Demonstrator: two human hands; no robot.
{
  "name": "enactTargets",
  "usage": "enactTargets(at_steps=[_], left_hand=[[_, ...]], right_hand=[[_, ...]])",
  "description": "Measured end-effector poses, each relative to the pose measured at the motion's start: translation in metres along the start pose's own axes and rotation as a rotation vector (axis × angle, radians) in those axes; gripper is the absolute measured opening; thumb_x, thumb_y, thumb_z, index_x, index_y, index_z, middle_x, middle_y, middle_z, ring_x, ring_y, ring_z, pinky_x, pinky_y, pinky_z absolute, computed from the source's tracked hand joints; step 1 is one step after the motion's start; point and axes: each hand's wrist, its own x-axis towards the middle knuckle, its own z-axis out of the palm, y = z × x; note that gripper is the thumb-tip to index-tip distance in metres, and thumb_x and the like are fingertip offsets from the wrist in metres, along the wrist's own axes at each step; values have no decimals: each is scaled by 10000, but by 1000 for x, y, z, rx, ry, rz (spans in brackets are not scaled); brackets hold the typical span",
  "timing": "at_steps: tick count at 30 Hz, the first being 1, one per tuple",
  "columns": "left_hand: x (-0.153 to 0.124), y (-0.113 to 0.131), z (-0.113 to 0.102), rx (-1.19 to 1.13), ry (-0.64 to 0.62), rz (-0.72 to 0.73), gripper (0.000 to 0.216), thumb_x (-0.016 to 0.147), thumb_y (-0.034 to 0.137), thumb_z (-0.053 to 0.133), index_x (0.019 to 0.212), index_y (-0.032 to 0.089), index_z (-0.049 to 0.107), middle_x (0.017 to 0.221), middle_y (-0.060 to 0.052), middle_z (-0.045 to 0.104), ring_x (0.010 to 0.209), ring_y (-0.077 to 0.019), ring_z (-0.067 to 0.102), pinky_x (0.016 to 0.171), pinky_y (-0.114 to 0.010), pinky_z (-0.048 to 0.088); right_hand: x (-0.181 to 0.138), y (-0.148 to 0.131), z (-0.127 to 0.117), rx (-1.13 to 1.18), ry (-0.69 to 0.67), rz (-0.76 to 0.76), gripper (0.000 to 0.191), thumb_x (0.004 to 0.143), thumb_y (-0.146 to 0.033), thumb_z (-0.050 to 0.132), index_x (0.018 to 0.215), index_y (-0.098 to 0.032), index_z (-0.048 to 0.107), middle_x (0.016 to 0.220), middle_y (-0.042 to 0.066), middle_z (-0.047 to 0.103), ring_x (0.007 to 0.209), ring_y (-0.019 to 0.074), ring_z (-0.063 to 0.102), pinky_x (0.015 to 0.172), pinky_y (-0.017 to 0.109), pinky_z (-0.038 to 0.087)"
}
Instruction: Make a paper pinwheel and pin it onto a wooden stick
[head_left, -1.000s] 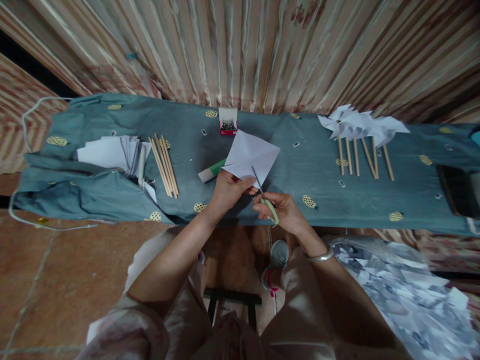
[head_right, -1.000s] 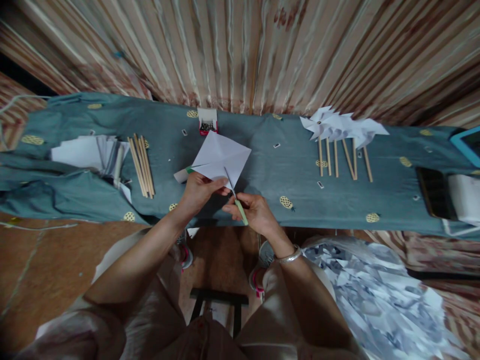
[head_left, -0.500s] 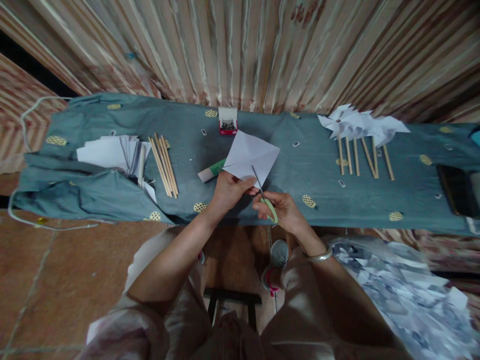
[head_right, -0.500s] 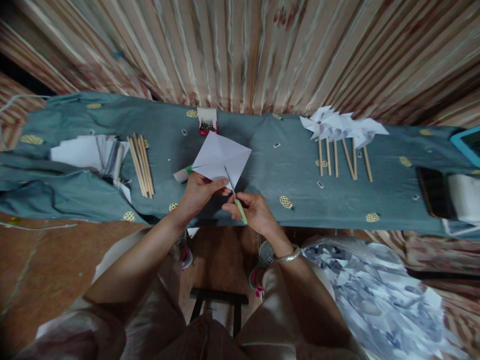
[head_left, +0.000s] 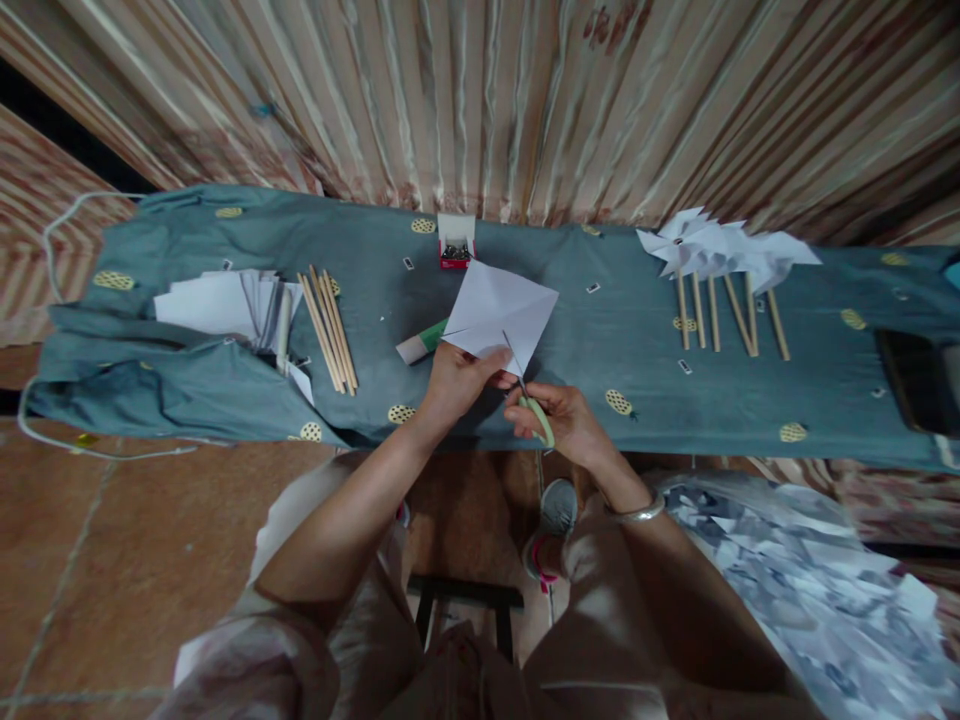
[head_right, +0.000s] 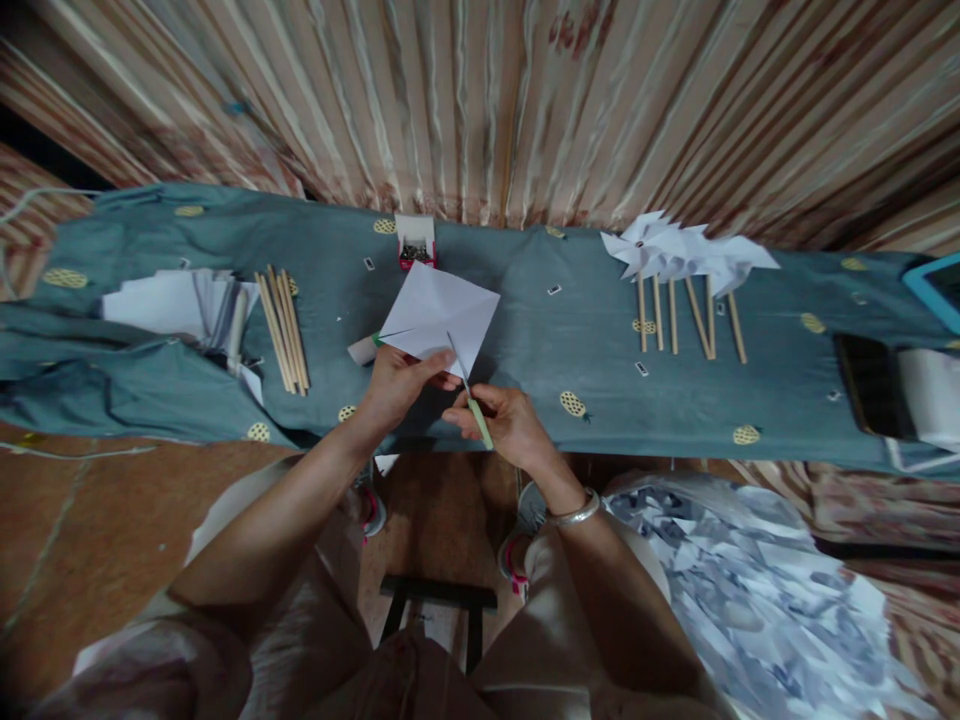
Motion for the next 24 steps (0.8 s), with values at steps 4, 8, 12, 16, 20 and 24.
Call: enactTargets(at_steps=[4,8,12,16,20,24], left_hand=[[5,-1,-3,10,54,51,296,650,422,801,653,177,635,586,16,632,445,-81,485,451,-223,426],[13,2,-9,-80,145,73,306,587,388,838,706,170,659,709,6,702,616,-115,605,598,-234,479],[18,8,-16,-164,150,99,321,555,367,848,763,170,703,892,-40,771,875,-186,700,843,-293,532],[18,6,-20,-28,121,175,265,586,366,830,757,186,738,862,-41,780,893,-229,703,889,-348,536],[12,-3,-18,222,-73,100,213,606,342,786,720,170,733,772,-35,749,785,-227,674,778,-338,529],[3,-9,-10,312,-260,-7,260,604,345,738,751,131,723,722,-15,700,684,-179,615,663,-278,480]], right_hand=[[-3,2,-2,-62,-32,5,366,751,-545,785,820,-198,690,656,-25,630,598,108,568,553,230,440],[-7,0,-6,-93,-55,7,397,715,-549,808,861,-200,689,660,-36,601,605,109,551,559,237,427],[-10,-5,-13,-66,-58,11,427,687,-570,816,847,-194,690,641,-37,604,577,101,531,536,234,408],[-5,-8,-28,45,200,-36,462,659,-600,821,850,-199,693,673,-5,690,575,116,578,549,243,447],[4,-10,-43,215,476,-142,469,635,-593,838,889,-217,720,677,-23,692,607,117,599,593,243,465],[11,-11,-47,279,495,-200,422,593,-507,885,871,-222,745,650,-69,607,569,74,486,553,218,386]])
